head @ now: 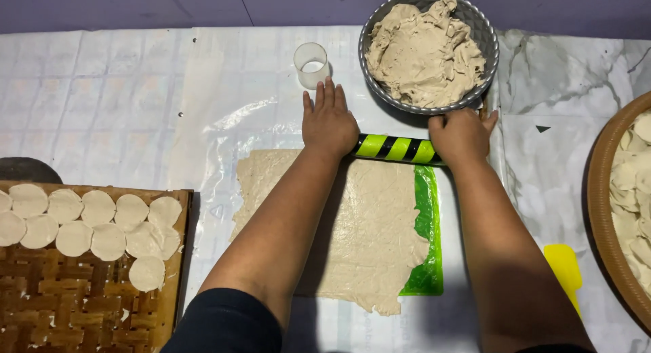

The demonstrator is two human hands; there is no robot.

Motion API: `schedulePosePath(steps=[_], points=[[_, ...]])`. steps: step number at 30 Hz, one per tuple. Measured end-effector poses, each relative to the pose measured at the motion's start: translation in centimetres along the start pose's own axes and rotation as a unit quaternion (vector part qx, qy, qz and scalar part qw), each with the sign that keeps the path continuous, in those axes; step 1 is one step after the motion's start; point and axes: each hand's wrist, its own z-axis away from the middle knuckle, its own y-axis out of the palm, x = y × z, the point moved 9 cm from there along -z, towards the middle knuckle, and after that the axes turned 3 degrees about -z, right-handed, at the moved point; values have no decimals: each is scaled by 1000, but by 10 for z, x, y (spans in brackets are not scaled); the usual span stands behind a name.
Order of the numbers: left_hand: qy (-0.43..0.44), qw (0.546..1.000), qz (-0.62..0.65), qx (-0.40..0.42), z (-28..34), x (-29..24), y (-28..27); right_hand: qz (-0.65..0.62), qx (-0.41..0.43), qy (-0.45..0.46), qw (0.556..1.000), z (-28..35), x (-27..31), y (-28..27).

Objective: The person is flattening dough using a rolling pin and then cutting circular shapes with a cutter.

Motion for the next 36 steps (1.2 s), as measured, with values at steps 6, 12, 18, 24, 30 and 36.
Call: schedulePosePath(steps=[6, 12, 18, 24, 30, 36], points=[[50, 989, 124, -67, 1, -1, -4, 34, 186, -62, 980, 41, 25, -26], [159, 923, 303, -177, 33, 17, -60, -8, 188, -203, 961, 28, 16, -13], [179, 904, 255, -292, 104, 33, -91, -66, 164, -179, 968, 60, 32, -63], [194, 954, 105, -201, 178, 14, -16, 105, 132, -212, 963, 140, 34, -19], [170, 966, 50, -189, 136, 7, -4, 134, -157, -280, 938, 125, 36, -12], [242, 957, 121, -105, 91, -5, -42, 26, -69, -95, 993, 67, 14, -16]])
